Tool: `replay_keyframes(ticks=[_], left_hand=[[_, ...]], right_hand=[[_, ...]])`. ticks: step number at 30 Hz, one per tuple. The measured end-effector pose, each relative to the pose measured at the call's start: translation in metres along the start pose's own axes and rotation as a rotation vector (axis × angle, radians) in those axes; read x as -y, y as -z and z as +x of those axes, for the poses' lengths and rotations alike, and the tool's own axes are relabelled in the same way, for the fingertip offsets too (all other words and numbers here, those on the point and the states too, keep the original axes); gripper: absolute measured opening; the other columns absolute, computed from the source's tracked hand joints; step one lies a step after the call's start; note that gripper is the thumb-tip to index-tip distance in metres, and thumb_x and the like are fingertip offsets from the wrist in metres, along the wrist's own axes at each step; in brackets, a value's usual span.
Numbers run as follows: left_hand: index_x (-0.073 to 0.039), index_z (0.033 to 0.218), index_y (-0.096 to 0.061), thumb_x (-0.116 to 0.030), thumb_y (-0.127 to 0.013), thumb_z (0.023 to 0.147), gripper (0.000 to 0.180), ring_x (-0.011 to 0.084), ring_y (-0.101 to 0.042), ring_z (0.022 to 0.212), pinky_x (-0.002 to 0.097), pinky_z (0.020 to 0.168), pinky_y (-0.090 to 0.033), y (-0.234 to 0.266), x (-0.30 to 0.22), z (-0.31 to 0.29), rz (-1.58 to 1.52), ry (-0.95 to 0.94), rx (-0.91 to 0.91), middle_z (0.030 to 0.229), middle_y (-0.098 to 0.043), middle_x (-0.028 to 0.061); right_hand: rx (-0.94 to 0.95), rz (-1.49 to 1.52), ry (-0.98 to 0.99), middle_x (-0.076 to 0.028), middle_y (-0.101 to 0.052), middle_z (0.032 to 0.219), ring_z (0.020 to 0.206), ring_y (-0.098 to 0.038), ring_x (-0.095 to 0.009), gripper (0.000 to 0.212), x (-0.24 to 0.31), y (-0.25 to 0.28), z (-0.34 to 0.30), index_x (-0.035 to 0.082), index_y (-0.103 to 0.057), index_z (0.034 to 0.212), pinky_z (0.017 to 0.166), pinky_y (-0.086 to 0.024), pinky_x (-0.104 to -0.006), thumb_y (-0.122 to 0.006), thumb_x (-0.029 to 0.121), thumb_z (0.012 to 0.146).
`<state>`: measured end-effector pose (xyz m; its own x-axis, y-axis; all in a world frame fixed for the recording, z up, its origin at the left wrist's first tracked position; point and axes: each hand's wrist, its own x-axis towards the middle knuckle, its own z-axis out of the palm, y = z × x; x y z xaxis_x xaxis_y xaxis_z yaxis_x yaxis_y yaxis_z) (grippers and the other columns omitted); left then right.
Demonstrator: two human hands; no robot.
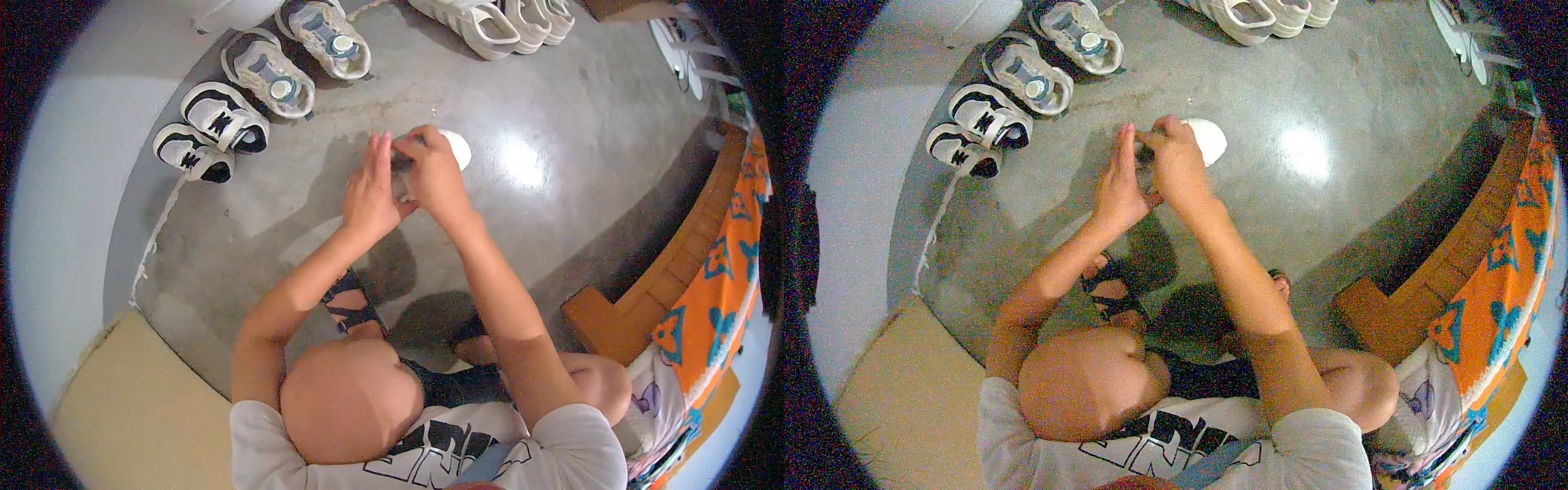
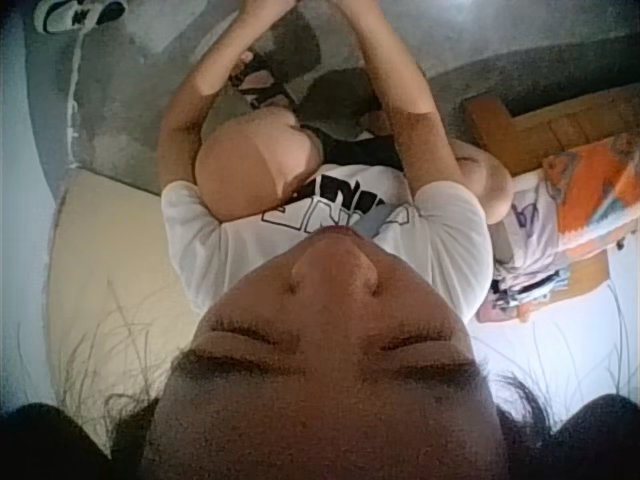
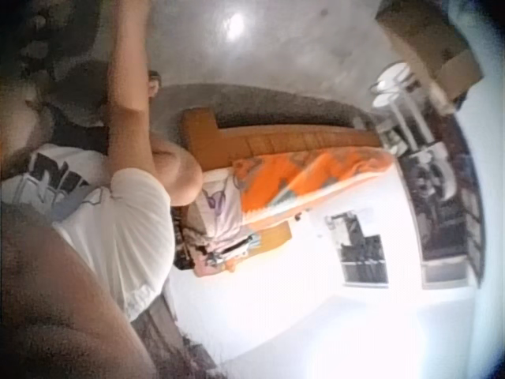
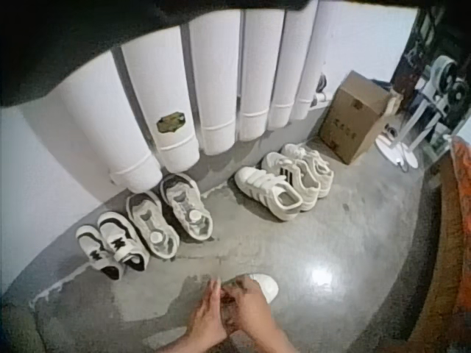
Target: The person cleans a shoe and then cleans another white shoe using a cloth.
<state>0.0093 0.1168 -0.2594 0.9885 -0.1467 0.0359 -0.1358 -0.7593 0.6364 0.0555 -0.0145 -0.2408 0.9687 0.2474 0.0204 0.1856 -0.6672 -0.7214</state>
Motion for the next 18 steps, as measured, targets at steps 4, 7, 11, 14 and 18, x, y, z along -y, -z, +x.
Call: replay_keyframes(ticks=[4,7,11,14,18], left_hand=[[-0.008,0.150,-0.008,-0.027,-0.088,0.057,0.124,0.0438,-0.052,0.118,0.0476,0.087,-0.050,0.001,-0.001,0.000,0.017,0.068,0.016,0.147,-0.029,0.0306],[-0.008,0.150,-0.007,-0.028,-0.088,0.057,0.125,0.0426,-0.054,0.115,0.0458,0.086,-0.051,0.005,-0.002,-0.002,-0.052,0.138,0.132,0.146,-0.032,0.0284],[-0.009,0.148,-0.024,-0.029,-0.086,0.061,0.108,0.0384,-0.059,0.108,0.0416,0.086,-0.051,0.006,-0.001,0.000,0.062,0.018,0.102,0.147,-0.034,0.0217],[-0.014,0.145,-0.033,-0.030,-0.085,0.063,0.099,0.0422,-0.042,0.128,0.0488,0.097,-0.045,0.008,-0.005,0.002,0.101,-0.001,0.236,0.153,-0.026,0.0144],[-0.024,0.142,-0.040,-0.031,-0.081,0.067,0.086,0.0470,-0.039,0.127,0.0540,0.094,-0.045,0.003,-0.003,-0.001,0.306,-0.163,0.255,0.151,-0.031,0.0115]], right_hand=[[0.049,0.052,0.030,-0.016,-0.060,0.105,0.098,-0.058,-0.035,0.032,-0.002,0.001,0.004,0.007,-0.073,0.102,0.088,-0.048,-0.0397,-0.060,0.004,0.073],[0.241,0.014,0.077,-0.017,-0.060,0.105,0.099,-0.059,-0.035,0.033,-0.008,0.009,-0.012,0.006,-0.073,0.101,0.088,-0.048,-0.0393,-0.059,0.000,0.072],[0.294,0.175,-0.051,-0.015,-0.059,0.105,0.097,-0.061,-0.032,0.047,-0.023,0.048,-0.036,0.005,-0.073,0.099,0.086,-0.049,-0.0345,-0.044,-0.017,0.069],[0.148,0.066,-0.194,-0.014,-0.057,0.105,0.094,-0.061,-0.030,0.047,-0.044,0.064,-0.045,0.006,-0.071,0.104,0.083,-0.050,-0.0343,-0.045,-0.017,0.072],[-0.040,0.036,-0.169,-0.014,-0.055,0.110,0.093,-0.060,-0.029,0.044,-0.052,0.053,-0.041,0.009,-0.068,0.113,0.080,-0.049,-0.0325,-0.054,-0.015,0.078]])
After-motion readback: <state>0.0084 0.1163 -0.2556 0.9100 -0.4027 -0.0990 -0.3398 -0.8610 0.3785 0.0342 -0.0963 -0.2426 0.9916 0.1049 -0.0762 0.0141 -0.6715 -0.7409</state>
